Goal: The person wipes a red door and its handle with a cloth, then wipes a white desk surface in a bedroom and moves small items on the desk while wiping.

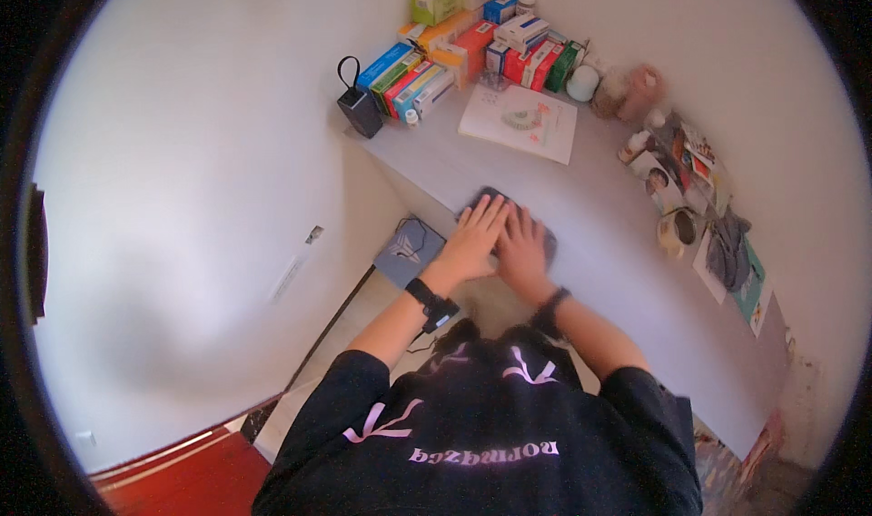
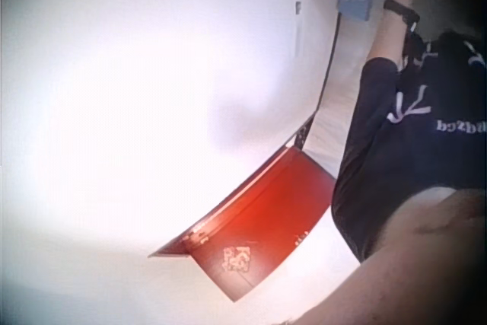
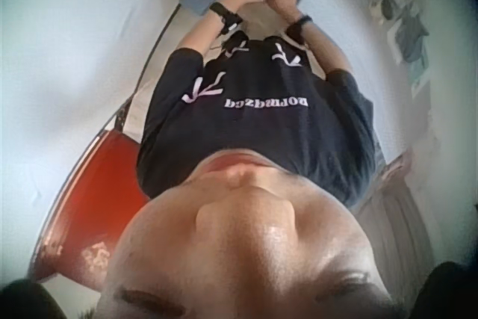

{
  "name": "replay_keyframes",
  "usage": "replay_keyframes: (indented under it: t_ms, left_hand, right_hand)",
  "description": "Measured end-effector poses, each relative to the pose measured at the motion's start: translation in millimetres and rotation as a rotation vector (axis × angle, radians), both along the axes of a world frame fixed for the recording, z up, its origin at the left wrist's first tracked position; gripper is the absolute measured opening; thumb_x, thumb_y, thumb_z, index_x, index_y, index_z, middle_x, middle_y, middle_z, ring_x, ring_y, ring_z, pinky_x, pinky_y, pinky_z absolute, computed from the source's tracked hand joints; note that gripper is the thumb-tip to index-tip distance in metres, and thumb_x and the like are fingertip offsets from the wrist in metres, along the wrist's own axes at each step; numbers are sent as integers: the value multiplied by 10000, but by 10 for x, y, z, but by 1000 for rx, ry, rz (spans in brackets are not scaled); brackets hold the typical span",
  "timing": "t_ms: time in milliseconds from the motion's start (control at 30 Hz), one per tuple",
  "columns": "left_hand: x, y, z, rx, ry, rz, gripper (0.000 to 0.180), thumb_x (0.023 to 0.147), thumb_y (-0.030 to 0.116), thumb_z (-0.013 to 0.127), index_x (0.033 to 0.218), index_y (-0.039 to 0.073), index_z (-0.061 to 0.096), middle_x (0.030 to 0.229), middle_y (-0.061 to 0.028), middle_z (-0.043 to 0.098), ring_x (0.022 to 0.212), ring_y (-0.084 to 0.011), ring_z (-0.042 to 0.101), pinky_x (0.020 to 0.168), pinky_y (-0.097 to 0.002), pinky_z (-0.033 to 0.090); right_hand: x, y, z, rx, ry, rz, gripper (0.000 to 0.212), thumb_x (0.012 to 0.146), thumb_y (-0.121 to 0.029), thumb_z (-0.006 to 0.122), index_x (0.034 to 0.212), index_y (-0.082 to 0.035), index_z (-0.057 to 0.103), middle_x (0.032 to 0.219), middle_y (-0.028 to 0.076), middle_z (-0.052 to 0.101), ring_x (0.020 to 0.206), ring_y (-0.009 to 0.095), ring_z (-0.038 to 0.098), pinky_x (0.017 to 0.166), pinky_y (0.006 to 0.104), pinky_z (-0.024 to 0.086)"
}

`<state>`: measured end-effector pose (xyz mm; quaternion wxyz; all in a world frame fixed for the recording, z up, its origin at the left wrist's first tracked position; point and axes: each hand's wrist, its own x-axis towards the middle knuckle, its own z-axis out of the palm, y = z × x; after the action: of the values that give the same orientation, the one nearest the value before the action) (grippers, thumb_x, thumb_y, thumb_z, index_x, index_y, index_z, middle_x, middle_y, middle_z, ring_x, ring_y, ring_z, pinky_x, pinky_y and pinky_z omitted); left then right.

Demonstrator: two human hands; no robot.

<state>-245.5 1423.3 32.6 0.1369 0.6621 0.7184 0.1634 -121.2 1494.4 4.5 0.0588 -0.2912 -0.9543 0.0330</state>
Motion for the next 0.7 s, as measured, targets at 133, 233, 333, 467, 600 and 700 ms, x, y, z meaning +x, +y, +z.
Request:
replay_keyframes:
  t_ms: [133,233,333,467,600,700]
  left_hand:
    - [-513,17,-307,-80,57,189,1034,648,117,773,1485,24,172,1543,-233,156,1440,-354,167,1132,-513,218]
    - [-915,26,-436,-38,20,212,990,688,42,724,1499,75,157,1545,-224,162,1439,-355,171,1127,-526,217]
    - [-1172,100,-550,20,90,250,961,706,41,719,1497,94,175,1541,-191,204,1429,-344,203,1119,-530,231]
    - [-1093,159,-420,-70,173,190,805,810,158,646,1484,59,217,1536,-158,244,1429,-314,221,1116,-534,236]
    - [-1111,90,-443,73,106,199,890,710,50,715,1461,39,238,1507,-184,282,1403,-327,262,1098,-549,246]
    - [-1011,24,-450,139,136,149,813,723,38,688,1432,23,292,1458,-202,358,1364,-341,322,1085,-546,262]
  right_hand:
    - [-762,94,-221,77,12,61,733,770,-227,645,1425,-49,369,1515,173,273,1377,388,267,1069,584,236]
    - [-1122,100,-125,24,-114,94,771,748,-243,674,1428,-48,367,1527,168,249,1394,383,237,1083,585,219]
    - [-1358,129,-49,-57,-130,108,815,731,-195,676,1446,-39,315,1536,179,224,1386,414,236,1058,590,254]
    - [-1320,180,-96,-94,-56,134,840,724,-228,692,1448,-49,306,1527,212,221,1385,421,232,1059,598,241]
    - [-1258,136,17,-77,-80,126,776,729,-234,686,1412,-48,368,1520,214,237,1382,429,237,1062,598,235]
    - [-1086,75,-52,-144,45,106,787,711,-245,700,1415,-69,397,1536,189,231,1420,384,193,1110,573,186]
